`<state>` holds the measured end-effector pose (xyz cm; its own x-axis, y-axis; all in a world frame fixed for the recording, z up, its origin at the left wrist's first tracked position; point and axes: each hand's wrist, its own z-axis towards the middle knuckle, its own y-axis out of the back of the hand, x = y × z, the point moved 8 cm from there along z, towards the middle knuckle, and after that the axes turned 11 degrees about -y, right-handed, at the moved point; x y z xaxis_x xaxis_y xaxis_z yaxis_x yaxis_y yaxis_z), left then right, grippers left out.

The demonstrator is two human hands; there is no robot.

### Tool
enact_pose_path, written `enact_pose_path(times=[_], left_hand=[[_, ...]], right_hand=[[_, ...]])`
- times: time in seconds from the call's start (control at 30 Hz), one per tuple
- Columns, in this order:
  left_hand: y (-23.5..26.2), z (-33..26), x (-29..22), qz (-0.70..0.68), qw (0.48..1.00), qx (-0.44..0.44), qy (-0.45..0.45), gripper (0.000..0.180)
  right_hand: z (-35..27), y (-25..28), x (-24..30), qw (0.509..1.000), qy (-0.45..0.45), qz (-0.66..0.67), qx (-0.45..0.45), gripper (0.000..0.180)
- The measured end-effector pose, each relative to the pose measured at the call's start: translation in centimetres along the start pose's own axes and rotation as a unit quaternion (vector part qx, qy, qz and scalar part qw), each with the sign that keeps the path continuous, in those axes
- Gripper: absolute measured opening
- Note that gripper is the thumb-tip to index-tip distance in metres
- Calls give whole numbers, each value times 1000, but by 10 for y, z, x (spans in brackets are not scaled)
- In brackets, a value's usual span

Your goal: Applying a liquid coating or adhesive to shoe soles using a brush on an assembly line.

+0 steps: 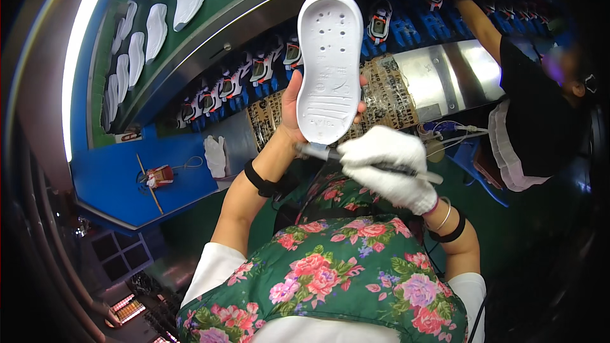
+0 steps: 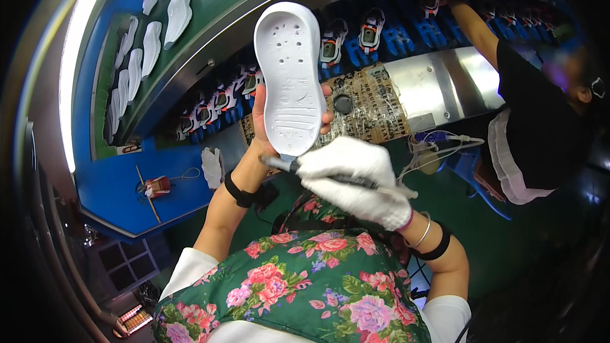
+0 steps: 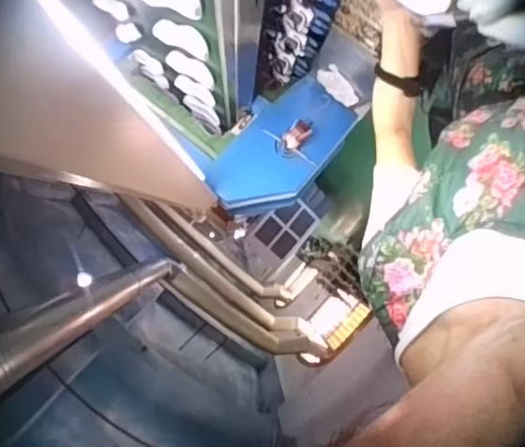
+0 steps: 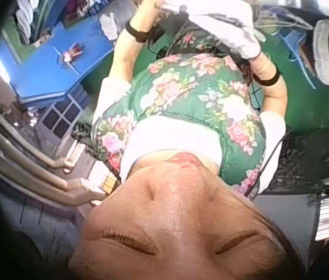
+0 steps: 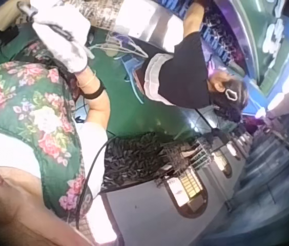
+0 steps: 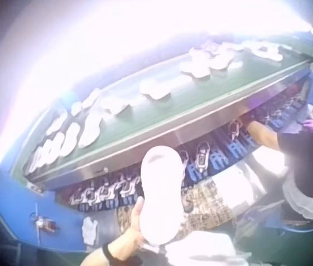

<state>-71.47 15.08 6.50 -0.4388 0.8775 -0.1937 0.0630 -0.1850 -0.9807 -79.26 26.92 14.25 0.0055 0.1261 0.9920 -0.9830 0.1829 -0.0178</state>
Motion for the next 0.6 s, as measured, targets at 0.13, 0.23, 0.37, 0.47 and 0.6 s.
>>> enact_pose_path(times=[0.13,0.23,0.37,0.47,0.6], left_hand=[[4,1,-3,120,992,-29,30,94],[0,6,-8,146,988,-12,56,94],[-11,8,-4,72,989,109,69,87],[-9,8,-2,101,987,103,76,87],[-9,14,-4,104,985,108,88,87]], right_hand=[[5,11,12,985,104,-127,-56,21],[-12,-11,15,960,192,-202,-15,27],[-12,-9,5,994,82,-27,67,23],[-5,9,16,987,118,-109,-15,21],[-18,-13,16,957,203,-206,5,35]])
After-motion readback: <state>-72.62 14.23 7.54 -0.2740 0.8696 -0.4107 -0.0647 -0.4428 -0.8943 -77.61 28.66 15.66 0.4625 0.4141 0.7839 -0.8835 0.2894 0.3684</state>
